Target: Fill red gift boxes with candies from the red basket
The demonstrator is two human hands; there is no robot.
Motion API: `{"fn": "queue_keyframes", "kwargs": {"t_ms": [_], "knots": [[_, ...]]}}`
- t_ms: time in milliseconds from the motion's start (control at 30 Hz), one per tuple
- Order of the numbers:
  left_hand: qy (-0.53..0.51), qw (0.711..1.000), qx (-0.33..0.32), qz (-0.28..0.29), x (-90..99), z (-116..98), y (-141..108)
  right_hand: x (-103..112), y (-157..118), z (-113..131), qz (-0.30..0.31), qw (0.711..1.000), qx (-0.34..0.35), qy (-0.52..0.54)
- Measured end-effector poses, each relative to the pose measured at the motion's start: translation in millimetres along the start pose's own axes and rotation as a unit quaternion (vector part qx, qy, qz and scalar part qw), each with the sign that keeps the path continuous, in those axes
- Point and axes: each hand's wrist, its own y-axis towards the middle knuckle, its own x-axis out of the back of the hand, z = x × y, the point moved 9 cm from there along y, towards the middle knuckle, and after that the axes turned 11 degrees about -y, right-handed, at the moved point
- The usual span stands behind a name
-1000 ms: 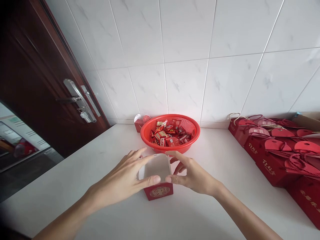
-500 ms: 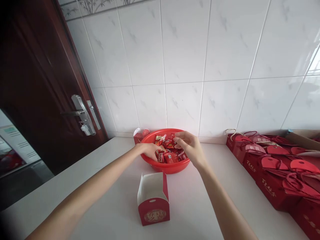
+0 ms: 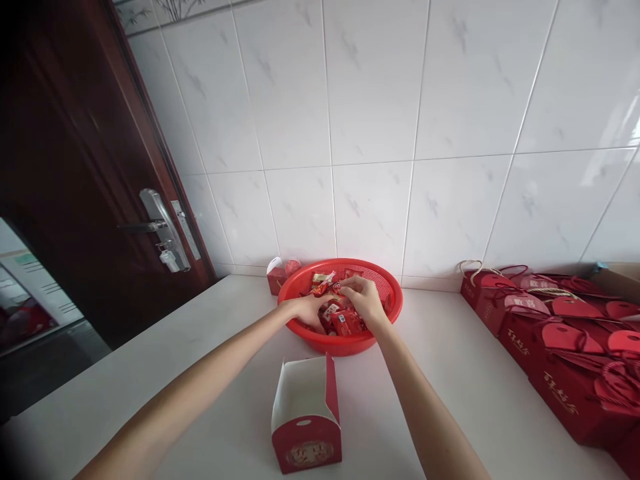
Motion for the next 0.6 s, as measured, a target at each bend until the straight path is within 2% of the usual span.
{"fn": "queue_keyframes", "kwargs": {"t_ms": [133,367,500,600], "knots": [[-0.115,0.992,0.015,-0.046,6.2,1.6,1.4,3.0,-0.5,-7.6,-0.004,1.000,-0.012,0.005],[-0.256,0.955,-0.057,-0.135,25.4,-14.9,-8.7,8.1,-0.6,-13.4,-0.025,0.999,-0.028,-0.021],[-0.302,0.940,-0.073,-0.143,28.9,-15.0,-9.9,8.0,-0.6,-16.4,-0.029,0.998,-0.043,-0.034],[-0.308,0.939,-0.059,-0.144,27.0,-8.9,-4.9,9.2,-1.2,-15.6,-0.038,0.997,-0.046,-0.039]]}}
